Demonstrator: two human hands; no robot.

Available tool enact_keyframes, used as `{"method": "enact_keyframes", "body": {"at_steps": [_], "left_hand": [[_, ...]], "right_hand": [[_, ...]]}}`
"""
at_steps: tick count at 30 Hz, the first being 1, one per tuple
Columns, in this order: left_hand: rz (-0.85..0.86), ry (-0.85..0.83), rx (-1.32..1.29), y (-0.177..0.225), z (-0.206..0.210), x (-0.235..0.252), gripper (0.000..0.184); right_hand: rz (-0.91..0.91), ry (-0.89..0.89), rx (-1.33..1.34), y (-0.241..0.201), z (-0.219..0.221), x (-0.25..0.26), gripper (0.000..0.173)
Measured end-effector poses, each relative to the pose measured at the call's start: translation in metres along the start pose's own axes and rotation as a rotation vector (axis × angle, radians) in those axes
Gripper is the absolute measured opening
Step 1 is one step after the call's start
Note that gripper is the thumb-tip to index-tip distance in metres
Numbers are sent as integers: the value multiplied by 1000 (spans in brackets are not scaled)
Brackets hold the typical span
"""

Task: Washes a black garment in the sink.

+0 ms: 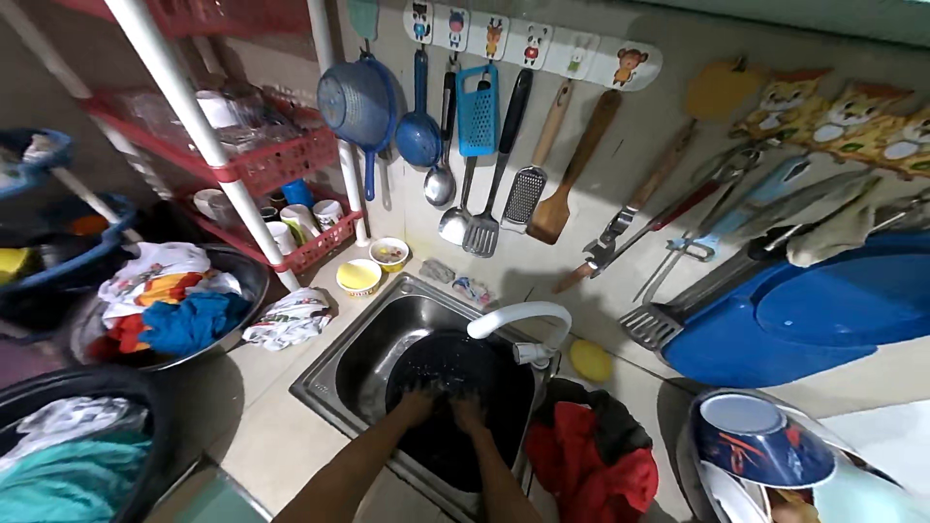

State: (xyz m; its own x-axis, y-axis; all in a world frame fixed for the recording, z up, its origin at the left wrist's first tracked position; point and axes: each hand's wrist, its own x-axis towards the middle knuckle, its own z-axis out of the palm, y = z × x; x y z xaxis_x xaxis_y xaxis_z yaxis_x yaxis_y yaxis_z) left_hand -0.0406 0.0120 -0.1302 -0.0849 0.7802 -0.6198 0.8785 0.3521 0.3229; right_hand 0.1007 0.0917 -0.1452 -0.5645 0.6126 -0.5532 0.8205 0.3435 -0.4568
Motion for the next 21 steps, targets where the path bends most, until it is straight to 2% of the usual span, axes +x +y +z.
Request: {"method": "enact_keyframes", "body": {"at_steps": [2, 4, 6, 7, 9, 11, 12, 13, 14, 16, 19, 21], "left_hand": [[105, 13, -113, -11, -15, -12, 46], [150, 108, -313, -15, -40, -38, 46], [171, 255, -436, -15, -67, -72, 48], [195, 334, -474, -14, -80, -87, 48], [291, 499, -500, -6, -101, -110, 44], [392, 605, -496, 13, -122, -128, 41], [435, 648, -503, 26, -133, -137, 38], [475, 694, -518, 37, -142, -144, 35], [507, 746, -545, 45, -151, -149, 33], [565, 880, -607, 51, -168, -160, 29], [616, 1053, -747, 49, -193, -191, 26], [671, 1152, -849, 38, -203, -202, 24]], "right_hand": [[33, 125, 383, 4, -10, -5, 42], [106, 299, 695, 7, -23, -10, 45], [180, 465, 752, 8, -39, -15, 51], [172, 507, 696, 7, -47, -19, 50], [-22, 537, 553, 2, -60, -29, 54], [-372, 502, 614, -22, -65, -45, 71], [-504, 449, 693, -40, -66, -57, 67], [-560, 375, 774, -57, -66, -70, 58], [-551, 318, 811, -66, -62, -77, 53], [-434, 241, 719, -64, -52, -71, 61], [-306, 165, 524, -26, -40, -54, 67], [-273, 162, 515, -4, -47, -57, 61]]}}
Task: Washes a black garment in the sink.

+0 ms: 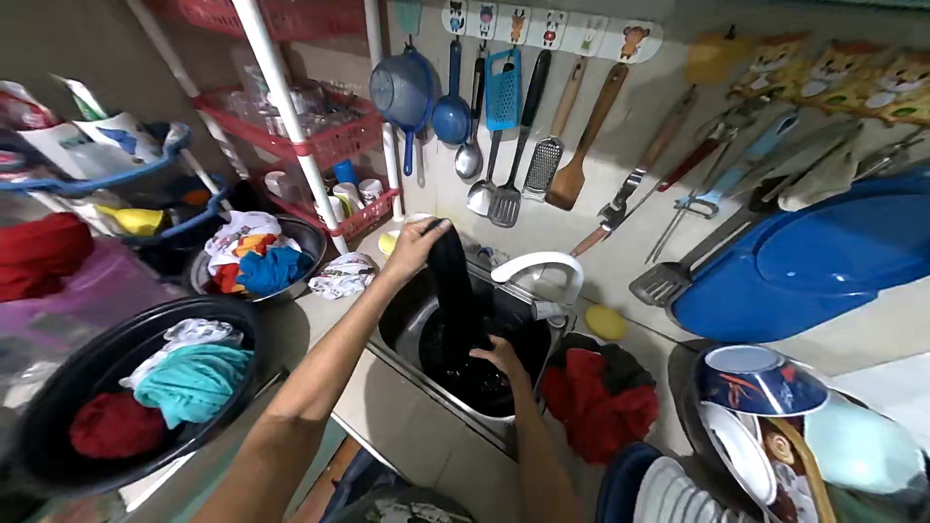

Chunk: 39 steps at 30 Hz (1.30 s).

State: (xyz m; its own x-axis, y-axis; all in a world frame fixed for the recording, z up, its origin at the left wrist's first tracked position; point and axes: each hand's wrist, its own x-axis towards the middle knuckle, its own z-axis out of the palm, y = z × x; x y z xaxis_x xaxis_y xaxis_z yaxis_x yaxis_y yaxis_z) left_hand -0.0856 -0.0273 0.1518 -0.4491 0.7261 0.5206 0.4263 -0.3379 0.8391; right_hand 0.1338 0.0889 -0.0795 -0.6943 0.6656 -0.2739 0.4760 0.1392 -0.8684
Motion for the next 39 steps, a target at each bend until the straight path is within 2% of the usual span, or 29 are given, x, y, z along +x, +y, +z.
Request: {"method": "enact_keyframes", "body": {"at_steps": [3, 5, 6, 8, 9, 11, 12, 13, 15, 17, 21, 24, 27, 29, 32, 34, 36, 37, 39], "left_hand": [[-79, 153, -180, -8, -23, -3, 27], [-216, 263, -373, -23, -31, -15, 38], [-317, 287, -471, -34, -29, -29, 51], [-543, 259, -645, -74, -5, -56, 62], [-682, 208, -663, -92, 16, -74, 63], [-941, 85, -599, -115, 63, -100, 55], [-1021, 93, -572, -122, 82, -108, 46], [-1064, 170, -564, -122, 96, -113, 38], [-1013, 277, -517, -121, 105, -114, 32], [-952, 248, -306, -126, 104, -107, 45], [-969, 301, -338, -110, 119, -98, 44], [-1090, 244, -298, -94, 123, -101, 53], [-1098, 244, -285, -92, 120, -103, 51], [-1044, 236, -231, -96, 114, -98, 47], [-991, 57, -16, -91, 99, -86, 52], [-997, 71, -97, -74, 92, -81, 53], [-895, -4, -18, -61, 67, -74, 58], [-780, -14, 87, -71, 51, -67, 61], [-582, -26, 245, -75, 14, -48, 62]], "right_hand": [[-82, 126, 300, 8, -19, -18, 43], [-213, 283, 679, 12, -10, -19, 46], [-262, 326, 892, 7, 0, -17, 48], [-327, 314, 1194, -16, 19, -8, 49], [-339, 300, 1254, -28, 30, -3, 50], [-279, 356, 1195, -57, 48, -2, 39], [-243, 406, 1095, -73, 56, -8, 36], [-254, 426, 964, -86, 63, -16, 35], [-367, 470, 638, -101, 74, -29, 33], [-419, 548, 400, -107, 79, -32, 31], [-154, 621, 352, -112, 61, -11, 34], [-53, 670, 314, -89, 51, 17, 30], [-83, 670, 223, -90, 54, 9, 26], [-214, 715, 168, -106, 64, -10, 25], [-402, 755, 143, -119, 79, -30, 31], [-317, 695, 110, -113, 63, -26, 40], [-139, 663, 66, -91, 33, -26, 50], [-86, 698, 78, -80, 19, -31, 52], [-110, 783, 81, -74, -4, -50, 52]]}}
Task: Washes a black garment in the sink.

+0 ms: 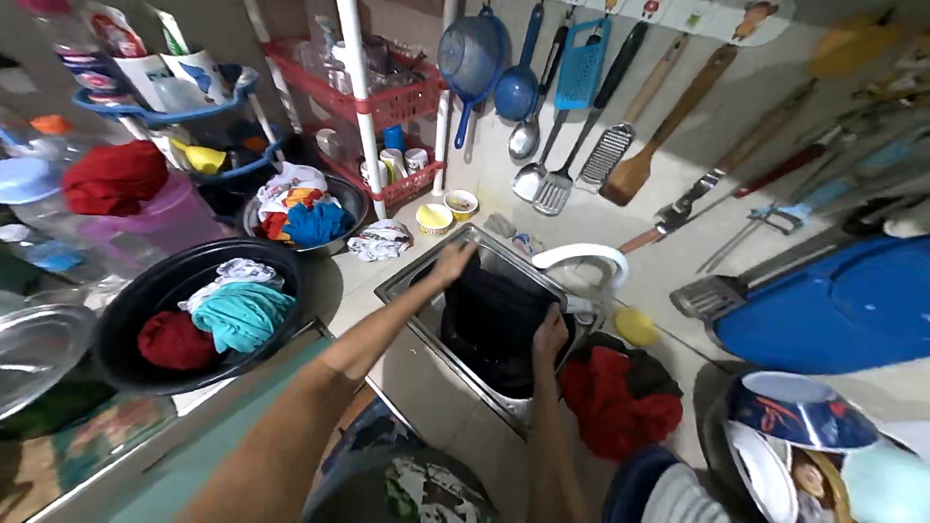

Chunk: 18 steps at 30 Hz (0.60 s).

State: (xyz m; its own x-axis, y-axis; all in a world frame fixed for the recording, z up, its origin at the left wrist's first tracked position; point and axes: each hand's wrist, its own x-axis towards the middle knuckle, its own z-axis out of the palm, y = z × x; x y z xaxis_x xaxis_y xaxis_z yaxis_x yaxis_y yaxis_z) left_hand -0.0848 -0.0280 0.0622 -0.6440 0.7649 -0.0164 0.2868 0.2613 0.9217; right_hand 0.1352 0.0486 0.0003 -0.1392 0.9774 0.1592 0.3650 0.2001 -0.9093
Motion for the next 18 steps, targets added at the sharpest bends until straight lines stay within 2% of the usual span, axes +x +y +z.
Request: {"method": "enact_keyframes", "body": {"at_steps": [2, 5, 9, 11, 15, 18], "left_hand": [[94, 54, 79, 4, -28, 8, 59], [143, 179, 111, 18, -61, 12, 61], [246, 313, -6, 31, -95, 19, 61], [273, 342, -54, 38, -107, 23, 61], [335, 365, -147, 48, -122, 34, 58], [351, 317, -238, 49, -119, 34, 54]], "right_hand": [[-77, 54, 9, -14, -23, -5, 49], [-93, 117, 138, -33, -48, 9, 57], [-280, 81, 108, -63, -85, 34, 64], [-344, 64, 99, -81, -96, 49, 64], [-439, 117, 324, -119, -110, 85, 52], [-409, 68, 417, -130, -119, 73, 50]]}}
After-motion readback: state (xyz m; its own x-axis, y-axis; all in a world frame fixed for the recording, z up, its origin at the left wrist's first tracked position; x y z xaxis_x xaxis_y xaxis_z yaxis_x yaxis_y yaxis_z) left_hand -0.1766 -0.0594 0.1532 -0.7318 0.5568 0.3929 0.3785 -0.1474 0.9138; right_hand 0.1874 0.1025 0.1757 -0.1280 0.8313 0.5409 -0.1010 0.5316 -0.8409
